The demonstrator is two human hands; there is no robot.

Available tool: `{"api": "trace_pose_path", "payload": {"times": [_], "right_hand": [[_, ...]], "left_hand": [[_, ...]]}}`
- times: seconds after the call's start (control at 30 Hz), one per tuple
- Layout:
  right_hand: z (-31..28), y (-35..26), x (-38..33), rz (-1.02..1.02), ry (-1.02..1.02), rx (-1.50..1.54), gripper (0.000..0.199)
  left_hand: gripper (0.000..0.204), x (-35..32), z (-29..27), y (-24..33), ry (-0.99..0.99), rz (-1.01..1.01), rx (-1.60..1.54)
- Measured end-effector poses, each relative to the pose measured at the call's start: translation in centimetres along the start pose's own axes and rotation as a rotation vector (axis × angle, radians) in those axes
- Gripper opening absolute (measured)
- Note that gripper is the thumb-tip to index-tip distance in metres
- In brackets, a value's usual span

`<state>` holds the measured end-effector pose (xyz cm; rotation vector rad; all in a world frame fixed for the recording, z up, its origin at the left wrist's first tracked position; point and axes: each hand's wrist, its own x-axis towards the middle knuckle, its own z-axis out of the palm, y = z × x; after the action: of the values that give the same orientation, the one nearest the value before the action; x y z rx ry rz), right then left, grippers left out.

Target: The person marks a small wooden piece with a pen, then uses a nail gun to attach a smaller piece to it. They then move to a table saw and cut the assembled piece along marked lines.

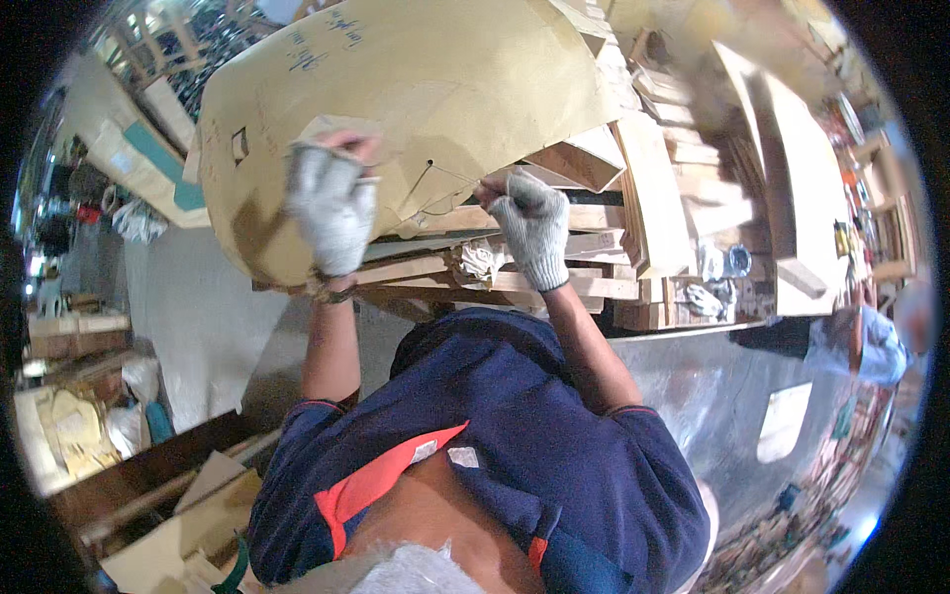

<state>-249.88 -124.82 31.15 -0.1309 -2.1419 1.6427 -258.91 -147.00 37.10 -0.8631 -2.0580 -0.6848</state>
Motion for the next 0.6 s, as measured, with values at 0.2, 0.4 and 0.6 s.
{"api": "trace_pose_path", "payload": {"times": [0.2, 0.4, 0.6], "right_hand": [[4.9, 1.7, 1.7, 0.391, 0.085, 0.657, 0.019], [7.3, 6.2, 1.8, 0.679, 0.188, 1.183, 0.015], [8.2, 6.2, 1.9, 0.697, 0.132, 1.428, 0.02]], "left_hand": [[0.053, -2.5, 7.2, -0.3, -0.177, 0.181, -0.062], [0.049, -5.0, 9.0, -1.5, -0.255, 0.125, -0.267], [0.043, -5.2, 9.5, -2.2, -0.266, 0.134, -0.262]]}}
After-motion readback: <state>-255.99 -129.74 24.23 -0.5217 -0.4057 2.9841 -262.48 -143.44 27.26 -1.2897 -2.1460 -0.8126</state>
